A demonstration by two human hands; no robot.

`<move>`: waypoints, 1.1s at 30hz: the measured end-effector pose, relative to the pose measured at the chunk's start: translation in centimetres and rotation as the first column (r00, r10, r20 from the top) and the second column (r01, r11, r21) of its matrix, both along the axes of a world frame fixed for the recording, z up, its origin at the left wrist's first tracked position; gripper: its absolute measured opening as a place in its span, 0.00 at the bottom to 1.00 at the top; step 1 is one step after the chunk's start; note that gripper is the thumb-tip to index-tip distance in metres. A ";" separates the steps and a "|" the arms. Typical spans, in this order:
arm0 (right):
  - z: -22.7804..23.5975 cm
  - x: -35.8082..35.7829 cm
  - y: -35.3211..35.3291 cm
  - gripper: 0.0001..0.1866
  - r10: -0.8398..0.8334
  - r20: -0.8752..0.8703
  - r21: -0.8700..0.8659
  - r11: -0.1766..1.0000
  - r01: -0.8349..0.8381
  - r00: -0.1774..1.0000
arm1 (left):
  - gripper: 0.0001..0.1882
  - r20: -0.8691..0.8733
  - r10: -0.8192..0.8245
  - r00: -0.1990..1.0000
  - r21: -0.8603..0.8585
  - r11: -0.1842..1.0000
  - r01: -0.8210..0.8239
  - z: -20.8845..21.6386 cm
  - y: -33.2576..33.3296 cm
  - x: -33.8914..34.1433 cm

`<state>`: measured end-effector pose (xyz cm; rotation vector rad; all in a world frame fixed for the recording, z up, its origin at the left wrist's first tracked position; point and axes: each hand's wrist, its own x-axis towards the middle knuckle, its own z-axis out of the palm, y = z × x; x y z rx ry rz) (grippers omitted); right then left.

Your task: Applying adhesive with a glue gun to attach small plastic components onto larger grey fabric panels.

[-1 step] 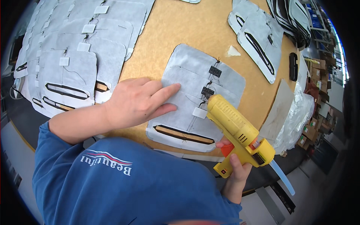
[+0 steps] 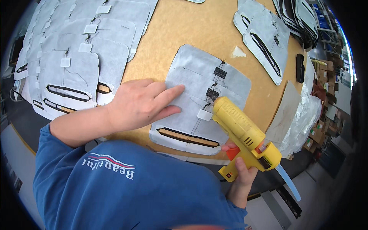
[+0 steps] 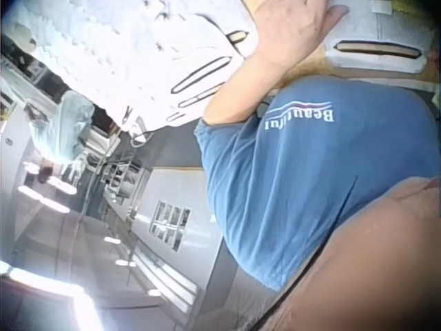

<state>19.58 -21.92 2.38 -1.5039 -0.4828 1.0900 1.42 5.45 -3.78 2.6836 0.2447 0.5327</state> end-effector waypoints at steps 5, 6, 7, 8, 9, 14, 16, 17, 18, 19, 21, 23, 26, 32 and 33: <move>0.4 -0.5 -0.2 0.30 -0.073 -0.025 0.003 0.997 0.073 0.997 | 0.23 0.001 0.004 1.000 -0.013 1.000 -0.004 0.0 0.0 0.0; 0.4 -0.6 -0.2 0.30 -0.081 -0.031 0.005 0.997 0.081 0.996 | 0.23 -0.007 0.004 1.000 -0.012 1.000 -0.004 0.1 0.0 0.1; 0.5 -0.7 0.0 0.30 -0.084 -0.031 0.004 0.996 0.084 0.996 | 0.23 -0.014 0.004 1.000 -0.011 1.000 -0.004 0.1 0.0 0.1; 0.5 -0.7 0.3 0.30 -0.076 -0.031 0.010 0.997 0.077 0.997 | 0.23 -0.015 0.001 1.000 -0.012 1.000 -0.001 0.1 0.0 0.1; 0.4 -0.7 0.5 0.30 -0.066 -0.033 0.019 0.998 0.067 0.997 | 0.23 -0.013 0.004 1.000 -0.012 1.000 -0.005 0.1 0.0 0.1; -0.1 -0.2 -0.2 0.30 -0.021 -0.013 0.020 1.000 0.021 1.000 | 0.23 0.002 0.005 1.000 -0.022 1.000 -0.005 0.1 0.0 0.1; -0.1 -0.3 -0.4 0.30 -0.028 -0.013 -0.002 1.000 0.028 1.000 | 0.23 -0.009 0.002 1.000 -0.017 1.000 -0.002 0.1 0.0 0.2; -0.1 -0.3 -0.4 0.30 -0.048 -0.019 0.008 0.999 0.048 0.999 | 0.23 -0.009 0.001 1.000 -0.018 1.000 -0.001 0.2 0.0 0.2; -0.1 -0.4 -0.3 0.30 -0.068 -0.026 0.019 0.997 0.068 0.997 | 0.23 -0.022 0.004 1.000 -0.020 1.000 -0.005 0.3 -0.1 0.1; -0.1 -0.5 -0.1 0.30 -0.069 -0.027 0.019 0.997 0.069 0.997 | 0.24 -0.035 0.008 0.999 -0.021 1.000 -0.008 0.3 -0.1 0.1; -0.1 -0.5 0.4 0.30 -0.090 -0.019 0.021 0.996 0.090 0.996 | 0.24 -0.038 0.009 0.999 -0.026 1.000 -0.010 0.4 -0.3 0.1; -0.3 -0.4 0.6 0.30 -0.082 -0.020 0.028 0.996 0.083 0.996 | 0.24 -0.041 0.010 0.999 -0.032 0.999 -0.012 0.5 -0.4 0.1; -0.6 -0.3 0.8 0.30 -0.074 -0.019 0.040 0.996 0.075 0.997 | 0.24 -0.060 0.008 0.998 -0.040 0.999 -0.010 0.6 -0.4 0.1; -1.0 0.1 0.0 0.30 -0.088 -0.015 0.026 0.996 0.089 0.996 | 0.24 -0.065 0.011 0.998 -0.028 1.000 -0.013 0.7 -0.4 0.1; -1.0 0.2 -0.2 0.30 -0.092 -0.016 0.019 0.996 0.092 0.996 | 0.24 -0.064 0.014 0.998 -0.023 1.000 -0.015 0.7 -0.5 0.2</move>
